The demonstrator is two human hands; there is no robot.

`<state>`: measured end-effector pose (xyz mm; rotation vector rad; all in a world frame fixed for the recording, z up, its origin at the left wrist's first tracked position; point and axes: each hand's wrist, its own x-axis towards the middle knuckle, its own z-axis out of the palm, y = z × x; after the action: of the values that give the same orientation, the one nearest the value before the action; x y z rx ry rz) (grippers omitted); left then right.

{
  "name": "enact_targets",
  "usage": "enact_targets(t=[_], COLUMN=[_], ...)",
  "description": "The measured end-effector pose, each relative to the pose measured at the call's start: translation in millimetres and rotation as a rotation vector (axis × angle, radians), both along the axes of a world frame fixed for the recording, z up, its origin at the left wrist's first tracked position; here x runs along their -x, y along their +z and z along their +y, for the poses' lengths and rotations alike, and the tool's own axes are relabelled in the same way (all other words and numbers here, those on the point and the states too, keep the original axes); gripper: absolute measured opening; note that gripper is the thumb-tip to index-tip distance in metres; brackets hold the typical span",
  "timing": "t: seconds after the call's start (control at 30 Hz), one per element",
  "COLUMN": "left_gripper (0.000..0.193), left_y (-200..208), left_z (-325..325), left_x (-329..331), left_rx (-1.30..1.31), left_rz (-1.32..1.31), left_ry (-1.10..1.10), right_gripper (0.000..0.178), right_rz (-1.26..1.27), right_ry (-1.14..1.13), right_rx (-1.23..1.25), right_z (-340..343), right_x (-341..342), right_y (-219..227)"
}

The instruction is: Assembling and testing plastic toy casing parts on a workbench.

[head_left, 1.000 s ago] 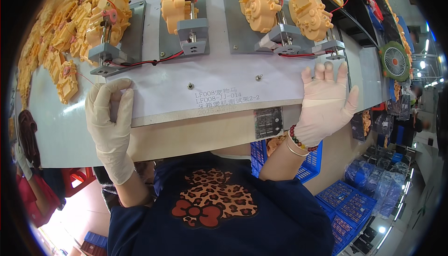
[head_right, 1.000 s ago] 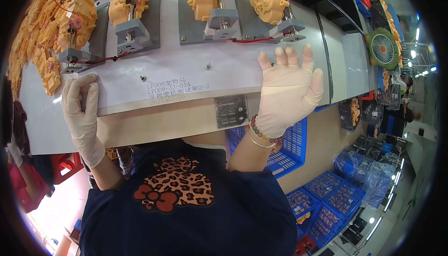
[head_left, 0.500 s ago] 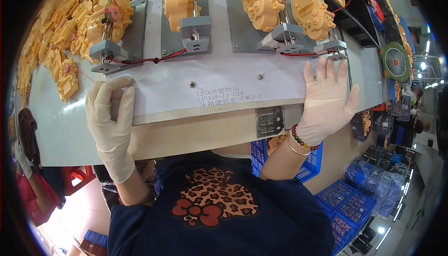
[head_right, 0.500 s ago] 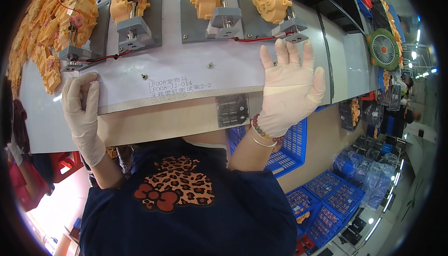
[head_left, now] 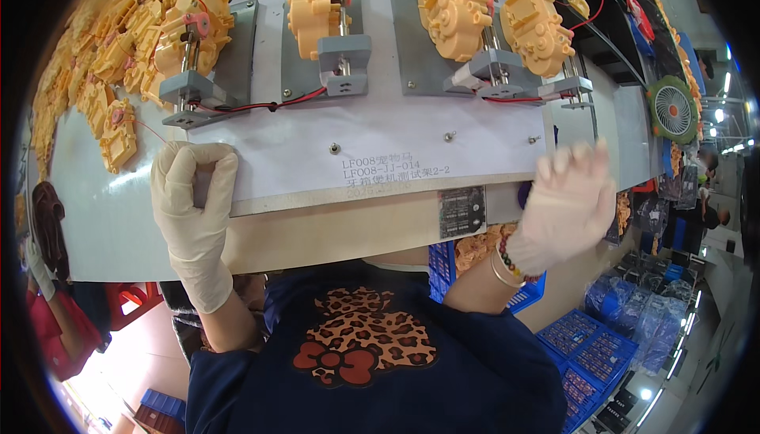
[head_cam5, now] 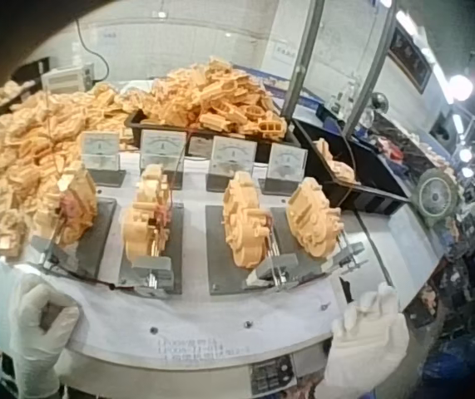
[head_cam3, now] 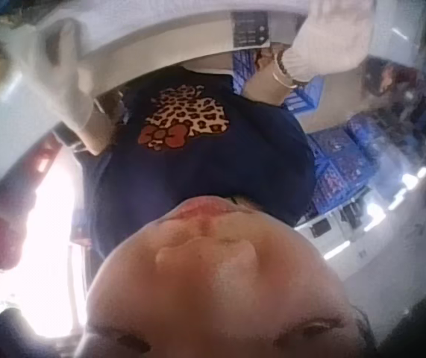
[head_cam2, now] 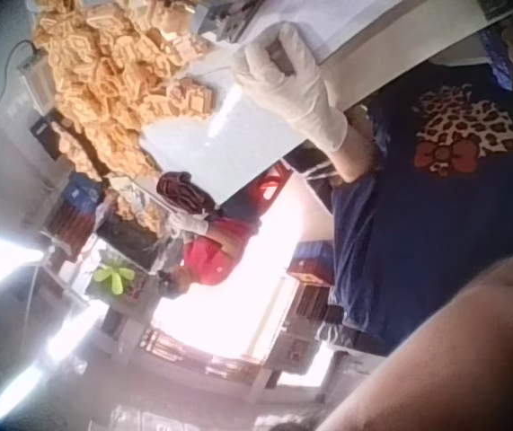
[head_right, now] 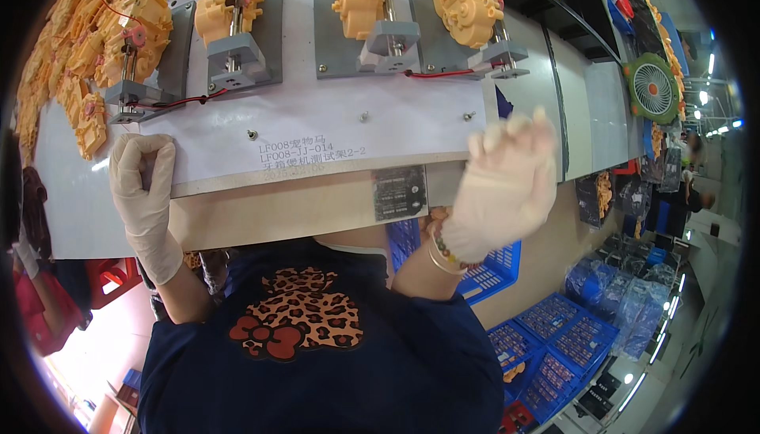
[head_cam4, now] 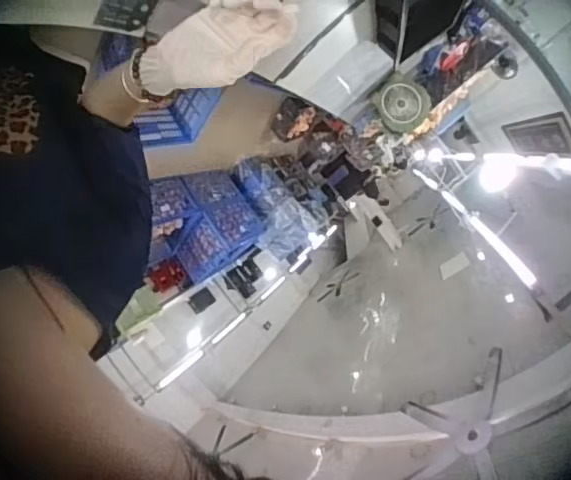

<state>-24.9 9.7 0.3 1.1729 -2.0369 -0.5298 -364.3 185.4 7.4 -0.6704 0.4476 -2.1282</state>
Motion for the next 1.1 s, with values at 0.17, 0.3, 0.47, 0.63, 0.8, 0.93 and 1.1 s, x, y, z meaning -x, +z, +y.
enact_targets(t=[0.17,0.3,0.47,0.63,0.8,0.93,1.1], left_gripper=[0.011,0.013,0.014,0.016,0.016,0.015,0.015], left_y=[2,-1,1,20,11,6,11], left_z=[2,1,3,29,36,32,33], left_x=[4,2,5,39,86,88,81], left_rx=[0.054,0.014,0.099,0.294,0.158,0.125,0.18], left_rz=[0.001,0.047,-0.014,0.002,-0.067,-0.045,-0.062], left_ry=[0.001,0.012,0.069,0.054,-0.091,-0.127,-0.151], right_gripper=[0.022,0.012,0.011,0.013,0.026,0.025,0.026], right_rz=[1.499,1.323,1.186,1.367,1.616,1.732,1.72], right_ry=[-0.957,-0.9,-0.928,-1.112,-1.052,-0.88,-0.896], right_rx=[-0.845,-0.823,-0.772,-0.836,-0.613,-0.624,-0.594], right_z=[-7,-14,-18,-22,-40,-57,-54], right_x=[-1,-4,-6,-19,-70,-65,-64], right_y=[-6,-18,-27,-20,1,-7,-15])
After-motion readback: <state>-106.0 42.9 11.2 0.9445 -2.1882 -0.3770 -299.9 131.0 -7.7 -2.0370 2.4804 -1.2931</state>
